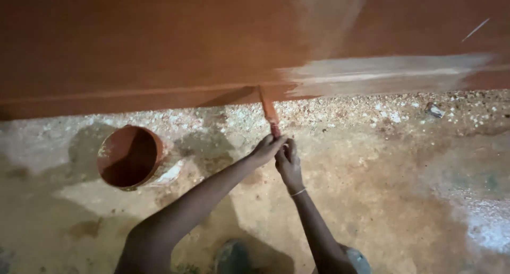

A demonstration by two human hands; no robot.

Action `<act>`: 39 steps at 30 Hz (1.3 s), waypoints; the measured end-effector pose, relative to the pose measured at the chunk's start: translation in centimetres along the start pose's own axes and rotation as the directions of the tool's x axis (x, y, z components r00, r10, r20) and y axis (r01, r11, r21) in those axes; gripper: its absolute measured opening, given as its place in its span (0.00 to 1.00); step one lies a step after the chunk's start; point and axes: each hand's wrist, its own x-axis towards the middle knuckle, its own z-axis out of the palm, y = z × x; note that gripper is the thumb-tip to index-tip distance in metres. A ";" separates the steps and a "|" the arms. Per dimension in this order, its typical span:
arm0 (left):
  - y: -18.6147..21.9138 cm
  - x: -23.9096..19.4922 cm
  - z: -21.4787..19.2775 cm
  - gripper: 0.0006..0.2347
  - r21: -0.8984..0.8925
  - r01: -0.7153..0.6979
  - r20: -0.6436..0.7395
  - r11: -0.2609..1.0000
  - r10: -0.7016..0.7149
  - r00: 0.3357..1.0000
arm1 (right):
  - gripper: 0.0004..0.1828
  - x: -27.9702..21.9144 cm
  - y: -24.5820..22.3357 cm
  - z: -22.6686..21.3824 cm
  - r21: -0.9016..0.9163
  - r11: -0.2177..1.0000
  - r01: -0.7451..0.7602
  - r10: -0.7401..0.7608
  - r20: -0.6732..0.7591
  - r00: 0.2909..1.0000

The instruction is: The person paints the lower section of a wall using a paintbrush and a bucket of brown paint. They repeatedly dip the brush into the bucket and apply paint in horizontal strokes along the base of the wall.

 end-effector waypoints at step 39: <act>6.1 -2.3 -0.4 0.14 -0.018 0.013 -0.104 1.000 -0.014 0.994 | 0.44 -8.3 -26.7 -7.1 0.349 0.904 0.249 -0.257 -0.023 0.966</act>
